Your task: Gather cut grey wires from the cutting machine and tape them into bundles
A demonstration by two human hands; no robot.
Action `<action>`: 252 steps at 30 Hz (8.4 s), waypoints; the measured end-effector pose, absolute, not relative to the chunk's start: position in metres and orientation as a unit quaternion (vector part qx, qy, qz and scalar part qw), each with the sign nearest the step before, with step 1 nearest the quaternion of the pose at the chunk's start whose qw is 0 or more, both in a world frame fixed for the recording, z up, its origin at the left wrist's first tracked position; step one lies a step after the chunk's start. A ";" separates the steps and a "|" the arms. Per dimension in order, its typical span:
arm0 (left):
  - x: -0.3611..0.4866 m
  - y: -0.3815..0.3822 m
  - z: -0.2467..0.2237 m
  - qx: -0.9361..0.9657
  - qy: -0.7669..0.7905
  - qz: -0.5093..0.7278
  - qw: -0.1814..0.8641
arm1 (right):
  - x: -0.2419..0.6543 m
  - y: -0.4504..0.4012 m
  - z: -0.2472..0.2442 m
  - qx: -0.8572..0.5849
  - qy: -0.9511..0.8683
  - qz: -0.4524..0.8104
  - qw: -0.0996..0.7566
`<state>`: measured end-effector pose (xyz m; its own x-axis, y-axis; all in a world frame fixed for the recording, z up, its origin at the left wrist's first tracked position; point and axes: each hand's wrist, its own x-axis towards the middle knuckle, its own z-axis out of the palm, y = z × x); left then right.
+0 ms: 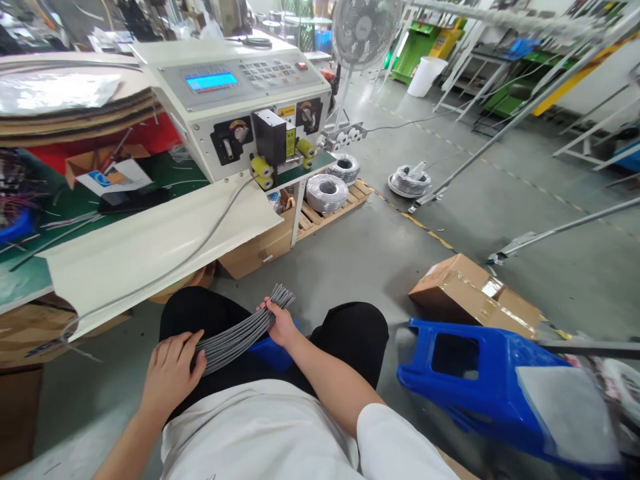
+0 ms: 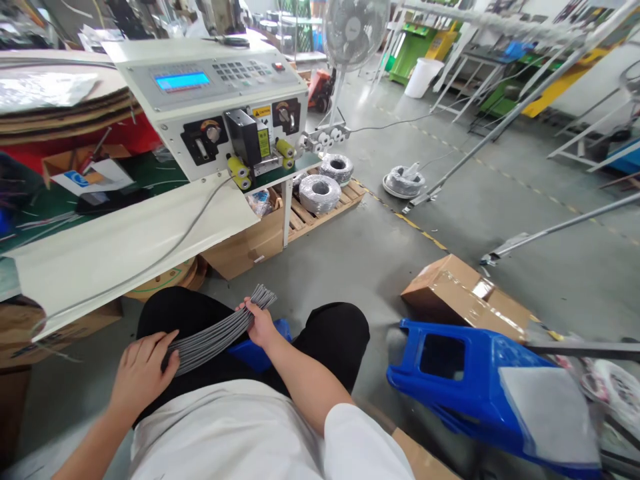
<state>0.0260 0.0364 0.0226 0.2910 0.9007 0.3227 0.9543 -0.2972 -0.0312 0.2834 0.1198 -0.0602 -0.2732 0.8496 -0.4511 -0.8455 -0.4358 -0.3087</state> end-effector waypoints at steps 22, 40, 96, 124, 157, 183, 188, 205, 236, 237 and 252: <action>0.046 0.091 0.118 -0.821 -0.522 -0.151 0.174 | 0.283 0.124 -0.053 -0.339 0.003 0.789 0.512; 0.048 0.027 0.078 -0.829 -0.558 0.013 0.031 | 0.283 0.122 -0.052 -0.291 -0.034 0.807 0.512; 0.059 0.151 0.136 -0.710 -0.665 -0.168 0.159 | 0.283 0.116 -0.051 -0.336 -0.049 0.790 0.510; 0.047 0.003 0.068 -0.795 -0.603 -0.022 0.066 | 0.284 0.122 -0.055 -0.289 -0.010 0.816 0.500; 0.030 0.013 0.013 -0.776 -0.617 -0.132 -0.005 | 0.282 0.119 -0.066 -0.282 0.029 0.804 0.523; 0.057 0.163 0.135 -0.724 -0.660 -0.137 0.144 | 0.286 0.121 -0.059 -0.274 0.004 0.818 0.506; 0.023 0.148 0.126 -0.763 -0.600 -0.185 0.153 | 0.284 0.123 -0.059 -0.287 -0.003 0.810 0.511; 0.019 -0.005 0.075 -0.868 -0.488 -0.081 0.034 | 0.280 0.120 -0.054 -0.345 -0.001 0.794 0.501; 0.042 0.065 0.055 -0.847 -0.484 -0.194 0.106 | 0.281 0.114 -0.053 -0.292 -0.021 0.799 0.526; 0.048 0.080 0.069 -0.844 -0.475 -0.211 0.133 | 0.281 0.114 -0.053 -0.294 -0.021 0.799 0.525; 0.068 0.188 0.129 -0.728 -0.632 -0.167 0.206 | 0.286 0.118 -0.052 -0.294 -0.011 0.804 0.517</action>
